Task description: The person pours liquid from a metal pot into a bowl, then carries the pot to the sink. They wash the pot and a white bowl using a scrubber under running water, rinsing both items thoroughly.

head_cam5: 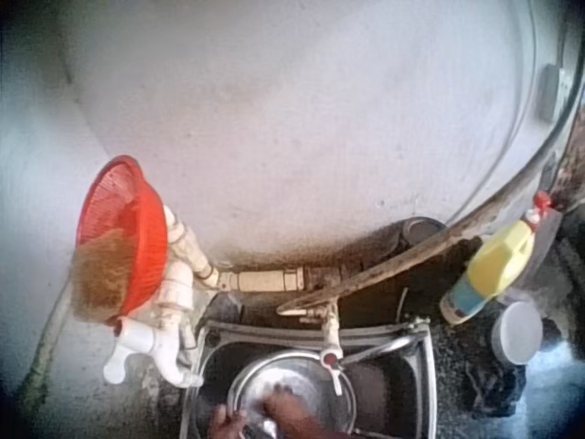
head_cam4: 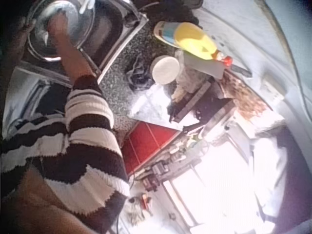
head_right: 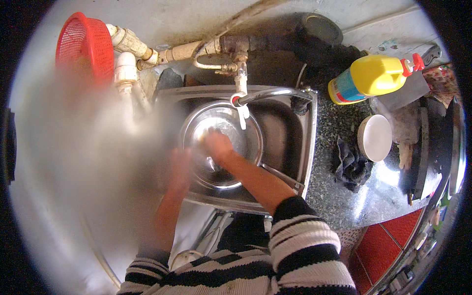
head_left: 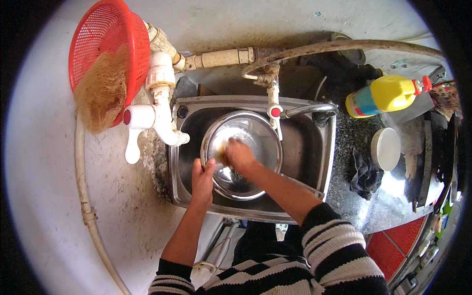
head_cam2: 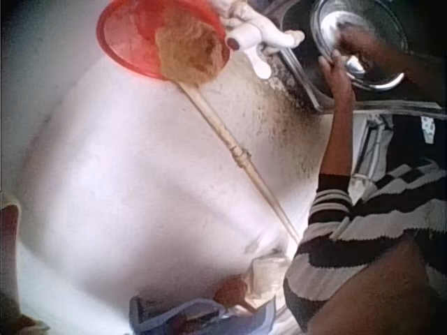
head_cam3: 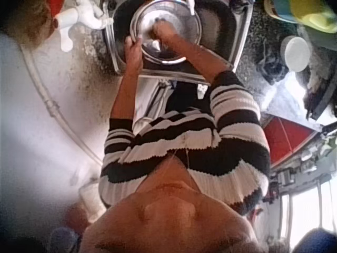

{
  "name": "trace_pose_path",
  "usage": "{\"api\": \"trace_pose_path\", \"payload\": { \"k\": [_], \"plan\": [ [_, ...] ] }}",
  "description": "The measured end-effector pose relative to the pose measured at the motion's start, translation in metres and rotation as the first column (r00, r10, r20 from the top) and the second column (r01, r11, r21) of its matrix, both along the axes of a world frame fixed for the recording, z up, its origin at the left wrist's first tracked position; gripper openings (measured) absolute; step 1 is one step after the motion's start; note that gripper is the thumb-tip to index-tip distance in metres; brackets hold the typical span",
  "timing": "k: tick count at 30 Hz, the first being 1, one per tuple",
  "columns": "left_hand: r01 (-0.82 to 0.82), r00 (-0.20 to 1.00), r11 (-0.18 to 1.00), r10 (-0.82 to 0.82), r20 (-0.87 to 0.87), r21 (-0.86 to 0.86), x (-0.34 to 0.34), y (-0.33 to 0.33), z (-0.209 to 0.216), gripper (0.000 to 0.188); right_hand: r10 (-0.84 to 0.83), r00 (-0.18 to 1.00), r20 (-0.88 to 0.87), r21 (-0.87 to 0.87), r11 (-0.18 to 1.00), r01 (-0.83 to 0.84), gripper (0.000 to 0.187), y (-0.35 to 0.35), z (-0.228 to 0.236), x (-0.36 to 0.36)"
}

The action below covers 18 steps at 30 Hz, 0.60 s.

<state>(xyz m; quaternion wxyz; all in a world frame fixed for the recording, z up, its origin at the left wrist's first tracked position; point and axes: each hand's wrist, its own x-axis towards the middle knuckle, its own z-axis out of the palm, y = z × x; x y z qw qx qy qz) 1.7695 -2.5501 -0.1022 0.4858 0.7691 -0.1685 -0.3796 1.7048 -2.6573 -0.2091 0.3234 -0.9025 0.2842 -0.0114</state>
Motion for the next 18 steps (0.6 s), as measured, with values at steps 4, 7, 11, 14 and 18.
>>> {"api": "trace_pose_path", "payload": {
  "k": [4, 7, 11, 14, 18],
  "plan": [
    [-0.097, 0.993, 0.991, 0.102, -0.055, 0.095, -0.012, -0.014, 0.031, 0.016, -0.128, 0.991, 0.027, -0.119, 0.984, 0.131, 0.032, -0.041, 0.008, 0.000],
    [-0.018, 0.999, 0.999, 0.016, 0.038, 0.046, -0.005, -0.006, 0.016, 0.018, -0.146, 0.973, -0.180, 0.062, 0.985, 0.159, 0.028, -0.028, -0.019, -0.029],
    [-0.090, 0.996, 0.981, 0.089, 0.014, 0.174, -0.013, -0.017, 0.037, 0.019, -0.013, 0.985, -0.172, 0.093, 0.995, 0.030, 0.022, 0.016, -0.003, -0.034],
    [-0.147, 0.988, 0.980, 0.152, -0.024, 0.137, -0.016, -0.021, 0.043, 0.019, -0.031, 0.996, 0.082, -0.041, 0.999, 0.034, 0.022, 0.012, -0.012, -0.006],
    [0.012, 0.990, 0.969, -0.047, 0.135, 0.249, -0.003, -0.003, 0.015, 0.026, -0.087, 0.987, -0.139, 0.078, 0.992, 0.098, 0.024, -0.036, -0.004, 0.003]
  ]
}}
